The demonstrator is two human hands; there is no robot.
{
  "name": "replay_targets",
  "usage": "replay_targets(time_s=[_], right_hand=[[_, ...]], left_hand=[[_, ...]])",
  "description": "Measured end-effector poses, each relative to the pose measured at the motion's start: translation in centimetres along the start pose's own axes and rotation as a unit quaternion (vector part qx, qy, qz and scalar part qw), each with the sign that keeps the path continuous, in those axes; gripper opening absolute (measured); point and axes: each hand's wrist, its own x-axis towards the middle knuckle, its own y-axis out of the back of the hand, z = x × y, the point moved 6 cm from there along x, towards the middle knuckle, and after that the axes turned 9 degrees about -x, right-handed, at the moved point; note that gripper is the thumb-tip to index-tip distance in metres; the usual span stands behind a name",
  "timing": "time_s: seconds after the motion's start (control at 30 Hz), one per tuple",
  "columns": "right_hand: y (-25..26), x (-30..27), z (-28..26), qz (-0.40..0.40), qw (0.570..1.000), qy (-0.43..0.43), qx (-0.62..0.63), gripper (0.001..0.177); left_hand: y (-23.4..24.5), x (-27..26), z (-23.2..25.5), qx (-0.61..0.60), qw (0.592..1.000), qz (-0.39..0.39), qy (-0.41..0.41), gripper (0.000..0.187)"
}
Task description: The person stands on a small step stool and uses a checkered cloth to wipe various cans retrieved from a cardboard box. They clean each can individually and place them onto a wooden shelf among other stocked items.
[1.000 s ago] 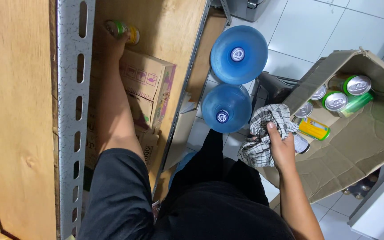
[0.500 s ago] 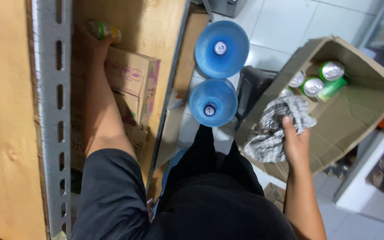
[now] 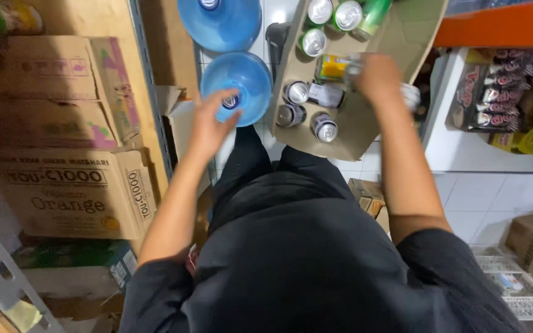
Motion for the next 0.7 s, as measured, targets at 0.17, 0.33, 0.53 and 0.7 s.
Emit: replay_targets(time_s=[0.17,0.33,0.53,0.7], right_hand=[[-9.9,6.1,-1.8,0.003,0.990,0.032,-0.135,0.044],[-15.6,8.8,-0.2,-0.024,0.982,0.011,-0.187,0.045],[-16.5,9.7,0.4,0.012,0.971,0.031,-0.237,0.041],[-11.9,7.7,-1.3,-0.127,0.960,0.052,-0.246,0.063]], left_hand=[[-4.5,-4.9,1.3,0.066,0.995,-0.044,-0.063,0.036],[-3.0,-8.2,2.2,0.047,0.998,-0.016,-0.047,0.034],[-1.7,-11.2,2.4,0.058,0.997,0.036,0.030,0.037],[-2.5,-12.0,2.7,0.047,0.998,0.038,0.032,0.037]])
